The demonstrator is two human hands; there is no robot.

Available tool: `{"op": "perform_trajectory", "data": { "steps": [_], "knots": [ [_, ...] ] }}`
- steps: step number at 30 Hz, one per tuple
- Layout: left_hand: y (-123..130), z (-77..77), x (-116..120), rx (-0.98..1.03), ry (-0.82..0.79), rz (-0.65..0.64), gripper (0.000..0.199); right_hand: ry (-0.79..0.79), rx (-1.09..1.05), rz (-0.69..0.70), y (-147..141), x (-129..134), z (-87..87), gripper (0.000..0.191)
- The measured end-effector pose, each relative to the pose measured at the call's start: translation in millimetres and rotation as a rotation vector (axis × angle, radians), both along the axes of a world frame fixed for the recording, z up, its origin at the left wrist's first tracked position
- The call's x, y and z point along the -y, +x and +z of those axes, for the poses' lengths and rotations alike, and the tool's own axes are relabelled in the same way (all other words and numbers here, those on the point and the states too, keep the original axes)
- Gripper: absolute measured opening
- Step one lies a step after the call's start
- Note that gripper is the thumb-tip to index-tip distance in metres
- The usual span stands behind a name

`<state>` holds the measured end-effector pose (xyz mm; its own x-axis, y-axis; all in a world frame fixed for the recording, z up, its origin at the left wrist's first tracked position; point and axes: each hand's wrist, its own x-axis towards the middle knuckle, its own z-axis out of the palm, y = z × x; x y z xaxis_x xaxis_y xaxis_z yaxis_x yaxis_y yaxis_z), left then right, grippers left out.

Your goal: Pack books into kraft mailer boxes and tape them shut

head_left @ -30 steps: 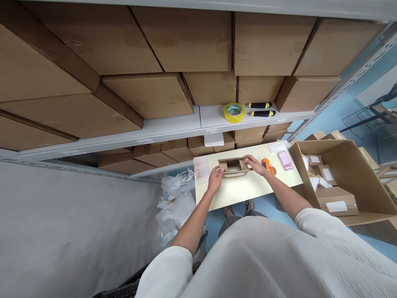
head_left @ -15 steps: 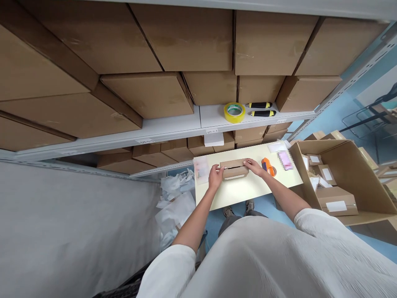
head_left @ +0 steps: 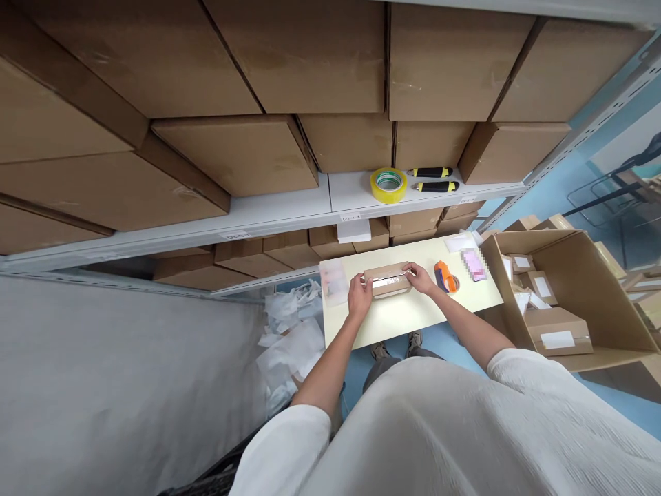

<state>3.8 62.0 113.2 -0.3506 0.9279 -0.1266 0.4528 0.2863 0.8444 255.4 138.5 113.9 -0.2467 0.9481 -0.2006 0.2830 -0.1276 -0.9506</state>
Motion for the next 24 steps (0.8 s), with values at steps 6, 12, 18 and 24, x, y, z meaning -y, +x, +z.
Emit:
{"op": "perform_trajectory", "data": {
  "steps": [6, 12, 18, 24],
  "knots": [
    [9, 16.3, 17, -0.137, 0.181, -0.243, 0.027, -0.025, -0.030, 0.003, -1, 0, -1.2, 0.026],
    [14, 19.7, 22, -0.154, 0.168, -0.378, 0.025, 0.024, -0.029, -0.012, 1, 5, -2.5, 0.023],
    [11, 13.8, 22, -0.331, 0.174, -0.405, 0.032, 0.033, 0.324, -0.173, 48, 16, -6.0, 0.027],
    [9, 4.8, 23, -0.474, 0.248, -0.409, 0.035, -0.097, 0.928, -0.126, 112, 30, -11.5, 0.024]
  ]
}}
